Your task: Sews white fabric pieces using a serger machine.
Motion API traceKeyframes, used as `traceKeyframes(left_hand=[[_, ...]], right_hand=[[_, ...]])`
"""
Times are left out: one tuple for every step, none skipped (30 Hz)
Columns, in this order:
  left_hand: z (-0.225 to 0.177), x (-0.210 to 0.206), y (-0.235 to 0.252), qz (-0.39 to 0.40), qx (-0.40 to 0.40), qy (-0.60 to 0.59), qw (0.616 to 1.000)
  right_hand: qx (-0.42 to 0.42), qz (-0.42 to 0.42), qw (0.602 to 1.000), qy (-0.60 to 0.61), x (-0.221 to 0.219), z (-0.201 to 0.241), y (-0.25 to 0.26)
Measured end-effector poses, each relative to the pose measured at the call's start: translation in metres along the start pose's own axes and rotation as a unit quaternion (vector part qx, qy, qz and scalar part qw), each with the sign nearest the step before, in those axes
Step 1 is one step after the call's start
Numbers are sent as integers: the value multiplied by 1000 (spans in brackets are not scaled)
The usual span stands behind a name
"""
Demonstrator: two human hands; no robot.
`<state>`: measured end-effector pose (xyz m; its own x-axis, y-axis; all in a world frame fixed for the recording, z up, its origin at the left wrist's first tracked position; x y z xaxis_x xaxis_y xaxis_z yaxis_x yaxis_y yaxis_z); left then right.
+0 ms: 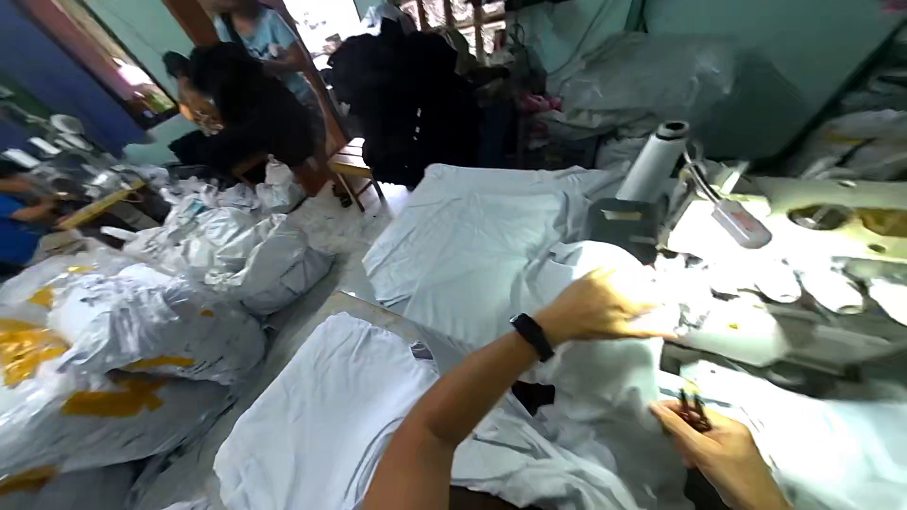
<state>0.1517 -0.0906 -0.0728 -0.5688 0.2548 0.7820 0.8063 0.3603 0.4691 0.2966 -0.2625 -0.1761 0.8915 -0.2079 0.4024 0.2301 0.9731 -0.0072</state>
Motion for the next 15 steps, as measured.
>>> traceKeyframes(left_hand=[[0,3,-9,-35,31,-37,998],[-1,5,-19,-67,63,-59,994],[-4,7,-30,-94,82,-64,990],[-9,7,-40,-116,85,-68,987],[-14,6,-49,-134,79,-74,985],[-20,3,-56,-141,68,-89,984],[-27,-1,-60,-138,56,-107,983],[-35,-6,-61,-126,48,-126,983],[-42,-12,-60,-108,44,-142,983],[-49,-20,-57,-86,41,-157,983],[-56,-30,-51,-63,34,-173,982],[-62,-40,-44,-36,23,-190,981],[-67,-51,-36,-9,6,-209,978],[-73,-62,-28,19,-9,-227,974],[-78,-74,-19,45,-23,-241,969]], right_hand=[[3,24,999,-23,5,-4,-8],[0,41,998,-45,11,-8,-17],[-12,53,996,-67,19,-11,-28],[-30,57,995,-82,30,-12,-39],[-54,51,994,-86,44,-11,-51],[-77,31,993,-83,60,-9,-61],[-103,0,992,-75,78,-5,-69],[-131,-38,989,-62,96,-1,-75],[-152,-86,983,-49,113,2,-81],[-167,-144,975,-37,128,1,-86],[-162,-198,966,-46,141,-1,-90],[-160,-237,956,-72,153,-2,-92],[-159,-265,945,-103,162,-2,-91],[-160,-280,938,-130,168,-3,-87],[-155,-285,933,-156,170,-5,-82]])
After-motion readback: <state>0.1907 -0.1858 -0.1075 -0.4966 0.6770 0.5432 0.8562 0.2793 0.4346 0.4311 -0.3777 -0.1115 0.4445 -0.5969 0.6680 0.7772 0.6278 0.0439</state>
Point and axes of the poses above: each hand's wrist, its own y-axis towards the middle knuckle, its own x-axis out of the back of the hand, z = x × y, the point moved 3 cm from there along y, towards the middle knuckle, and after that the axes turned 10 degrees about -y, right-handed, at the moved point
